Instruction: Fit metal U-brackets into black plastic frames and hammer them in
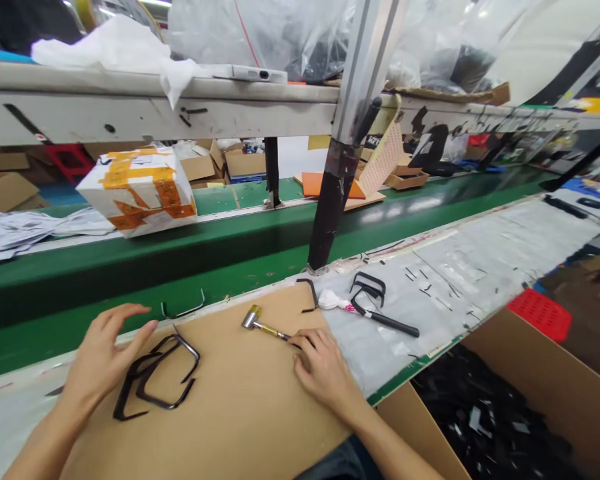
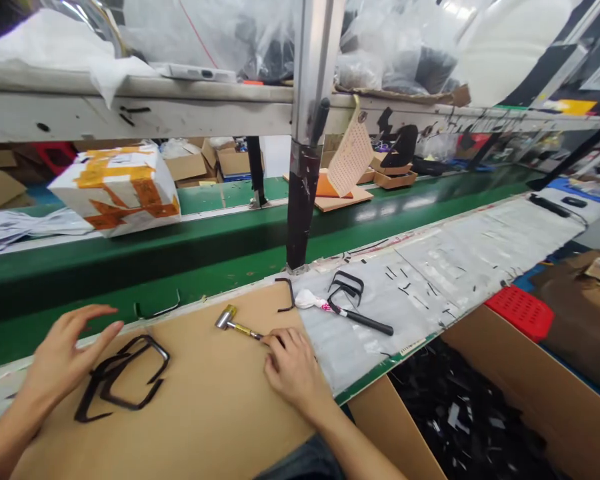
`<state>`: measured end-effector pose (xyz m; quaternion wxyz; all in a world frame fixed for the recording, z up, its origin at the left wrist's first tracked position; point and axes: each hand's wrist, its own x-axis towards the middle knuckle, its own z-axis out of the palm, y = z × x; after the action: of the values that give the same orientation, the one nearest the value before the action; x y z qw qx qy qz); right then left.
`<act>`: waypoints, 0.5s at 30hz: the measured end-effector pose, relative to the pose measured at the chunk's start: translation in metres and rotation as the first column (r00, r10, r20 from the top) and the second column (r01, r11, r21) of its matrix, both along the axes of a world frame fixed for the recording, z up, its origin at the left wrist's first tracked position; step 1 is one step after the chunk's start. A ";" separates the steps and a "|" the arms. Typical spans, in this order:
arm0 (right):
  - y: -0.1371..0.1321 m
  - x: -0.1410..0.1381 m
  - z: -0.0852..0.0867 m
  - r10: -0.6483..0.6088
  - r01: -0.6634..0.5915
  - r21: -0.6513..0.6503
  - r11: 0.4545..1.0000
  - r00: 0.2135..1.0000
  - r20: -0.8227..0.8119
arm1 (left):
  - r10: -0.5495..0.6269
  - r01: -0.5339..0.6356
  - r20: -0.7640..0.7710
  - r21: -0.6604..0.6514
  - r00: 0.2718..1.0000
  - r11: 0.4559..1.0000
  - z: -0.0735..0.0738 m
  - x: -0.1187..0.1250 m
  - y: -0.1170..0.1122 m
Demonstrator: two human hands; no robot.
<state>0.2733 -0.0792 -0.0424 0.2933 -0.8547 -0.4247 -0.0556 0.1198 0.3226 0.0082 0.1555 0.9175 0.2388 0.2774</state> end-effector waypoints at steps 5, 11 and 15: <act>-0.004 0.010 -0.005 0.051 -0.053 0.034 0.998 0.996 0.068 | -0.350 0.278 -0.199 -0.317 0.915 0.907 -0.014 0.016 -0.028; -0.013 0.028 -0.022 0.189 -0.210 0.098 0.973 0.964 0.185 | -0.119 0.206 0.221 -0.428 0.968 0.880 0.001 -0.039 -0.087; -0.006 0.043 -0.039 0.263 -0.284 0.155 0.946 0.954 0.143 | 0.305 0.145 0.367 -0.814 0.879 0.563 -0.021 -0.134 -0.131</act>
<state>0.3162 -0.0855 -0.0818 0.3455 -0.7536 -0.5497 -0.1023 -0.0141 0.1912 -0.0123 0.6036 0.6297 0.3377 0.3538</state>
